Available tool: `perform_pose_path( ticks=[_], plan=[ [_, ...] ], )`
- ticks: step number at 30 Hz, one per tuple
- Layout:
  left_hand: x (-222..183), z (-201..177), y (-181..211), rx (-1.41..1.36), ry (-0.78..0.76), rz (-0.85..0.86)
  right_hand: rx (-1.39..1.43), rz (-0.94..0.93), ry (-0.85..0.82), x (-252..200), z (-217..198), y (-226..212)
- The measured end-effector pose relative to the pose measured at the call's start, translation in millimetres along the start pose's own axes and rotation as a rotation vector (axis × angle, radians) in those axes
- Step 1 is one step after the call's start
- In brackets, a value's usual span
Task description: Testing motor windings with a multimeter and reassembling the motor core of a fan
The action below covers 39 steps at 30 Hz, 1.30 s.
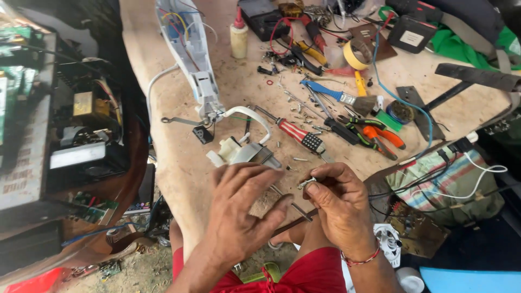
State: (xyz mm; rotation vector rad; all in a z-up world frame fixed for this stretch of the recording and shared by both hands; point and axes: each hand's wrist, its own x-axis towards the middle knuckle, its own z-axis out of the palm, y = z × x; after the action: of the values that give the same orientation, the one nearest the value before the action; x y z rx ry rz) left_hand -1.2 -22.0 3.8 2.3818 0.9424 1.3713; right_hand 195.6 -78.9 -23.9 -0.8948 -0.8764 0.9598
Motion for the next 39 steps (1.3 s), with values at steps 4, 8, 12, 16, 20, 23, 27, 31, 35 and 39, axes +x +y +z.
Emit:
perform_pose_path(
  ticks=[4,8,12,16,20,23,27,31,35,39],
  plan=[
    [14,-11,4,-0.25,-0.04,0.097,-0.003,-0.014,0.004,0,14,-6],
    [30,-28,6,-0.264,-0.127,0.198,0.021,-0.044,0.007,5,22,-12],
    [42,-33,4,-0.191,-0.144,0.21,0.045,-0.029,-0.019,6,33,-23],
    [49,-33,2,-0.185,-0.156,0.21,0.042,0.023,-0.031,9,33,-21],
    [47,-30,2,-0.192,-0.186,0.22,0.151,0.102,-0.052,7,27,-21],
    [47,-29,3,-0.175,-0.201,0.217,0.132,0.148,-0.04,5,18,-17],
    [49,-29,6,-0.203,-0.232,0.19,0.076,0.065,-0.032,4,12,-15],
    [48,-28,6,-0.26,-0.358,0.079,-0.247,-0.08,-0.044,0,10,-18],
    [53,-29,11,-0.251,-0.364,0.078,-0.265,-0.018,-0.029,1,16,-23],
    [63,-27,12,-0.172,-0.314,0.121,0.069,-0.032,-0.091,7,16,-18]
  ],
)
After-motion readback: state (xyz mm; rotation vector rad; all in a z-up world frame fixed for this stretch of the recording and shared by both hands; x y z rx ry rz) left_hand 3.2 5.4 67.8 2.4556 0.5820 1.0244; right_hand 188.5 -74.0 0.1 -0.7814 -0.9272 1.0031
